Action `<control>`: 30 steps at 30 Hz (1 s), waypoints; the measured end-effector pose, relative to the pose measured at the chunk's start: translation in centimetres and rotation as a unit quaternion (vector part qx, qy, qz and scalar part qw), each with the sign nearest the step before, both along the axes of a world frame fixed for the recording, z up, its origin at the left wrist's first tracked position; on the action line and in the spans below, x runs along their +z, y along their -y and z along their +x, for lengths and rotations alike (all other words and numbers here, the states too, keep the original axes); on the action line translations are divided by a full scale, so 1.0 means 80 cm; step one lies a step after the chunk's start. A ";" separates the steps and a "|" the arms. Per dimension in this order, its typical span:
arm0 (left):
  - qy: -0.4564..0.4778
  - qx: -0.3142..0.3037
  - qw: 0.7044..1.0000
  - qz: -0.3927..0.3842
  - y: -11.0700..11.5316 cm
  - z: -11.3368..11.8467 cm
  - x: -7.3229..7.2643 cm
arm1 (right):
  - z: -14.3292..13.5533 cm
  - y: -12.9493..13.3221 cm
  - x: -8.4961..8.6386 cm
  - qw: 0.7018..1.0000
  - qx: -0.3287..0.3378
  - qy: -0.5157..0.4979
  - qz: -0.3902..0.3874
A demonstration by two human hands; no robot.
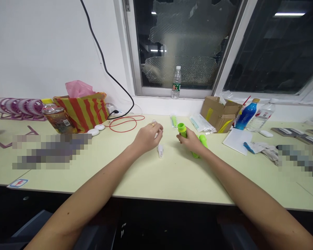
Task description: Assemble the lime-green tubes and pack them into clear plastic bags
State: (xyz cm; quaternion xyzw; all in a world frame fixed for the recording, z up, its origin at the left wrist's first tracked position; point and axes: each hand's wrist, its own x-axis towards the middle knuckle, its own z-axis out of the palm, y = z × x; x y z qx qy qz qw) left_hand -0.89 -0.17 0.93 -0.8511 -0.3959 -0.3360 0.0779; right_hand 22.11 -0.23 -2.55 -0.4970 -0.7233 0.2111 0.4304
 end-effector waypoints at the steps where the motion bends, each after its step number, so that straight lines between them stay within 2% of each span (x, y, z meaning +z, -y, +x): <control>1: -0.051 0.029 0.998 -0.026 0.003 0.001 -0.002 | 0.000 -0.001 -0.001 0.999 -0.002 -0.033 -0.019; 3: -0.127 0.089 0.983 -0.099 0.008 0.006 -0.008 | -0.001 -0.001 -0.001 0.995 0.004 -0.086 -0.050; 5: -0.156 0.138 0.965 -0.161 0.015 0.014 -0.017 | -0.005 0.001 0.000 0.991 0.015 -0.116 -0.068; 7: -0.159 0.161 0.953 -0.200 0.021 0.022 -0.027 | -0.009 0.004 0.000 0.989 0.019 -0.126 -0.079; 9: -0.161 0.157 0.948 -0.224 0.026 0.029 -0.037 | -0.012 0.005 -0.002 0.988 0.022 -0.129 -0.087; 13: -0.139 0.126 0.957 -0.222 0.027 0.035 -0.048 | -0.012 0.001 -0.010 0.988 0.027 -0.133 -0.080; 16: -0.031 0.078 0.982 -0.172 0.019 0.033 -0.044 | -0.010 -0.001 -0.012 0.992 -0.012 -0.105 -0.065; 19: 0.127 0.012 0.987 -0.098 0.010 0.026 -0.030 | -0.007 0.001 -0.009 0.997 -0.080 -0.008 0.002; 22: 0.212 -0.048 0.974 -0.062 0.005 0.017 -0.017 | -0.006 0.007 -0.003 0.986 -0.097 0.127 0.054; 25: 0.193 -0.085 0.975 -0.074 0.004 0.013 -0.013 | -0.010 0.013 0.003 0.966 -0.096 0.227 0.077; 30: 0.120 -0.131 0.976 -0.123 0.006 0.011 -0.012 | -0.014 0.019 0.009 0.933 -0.097 0.327 0.112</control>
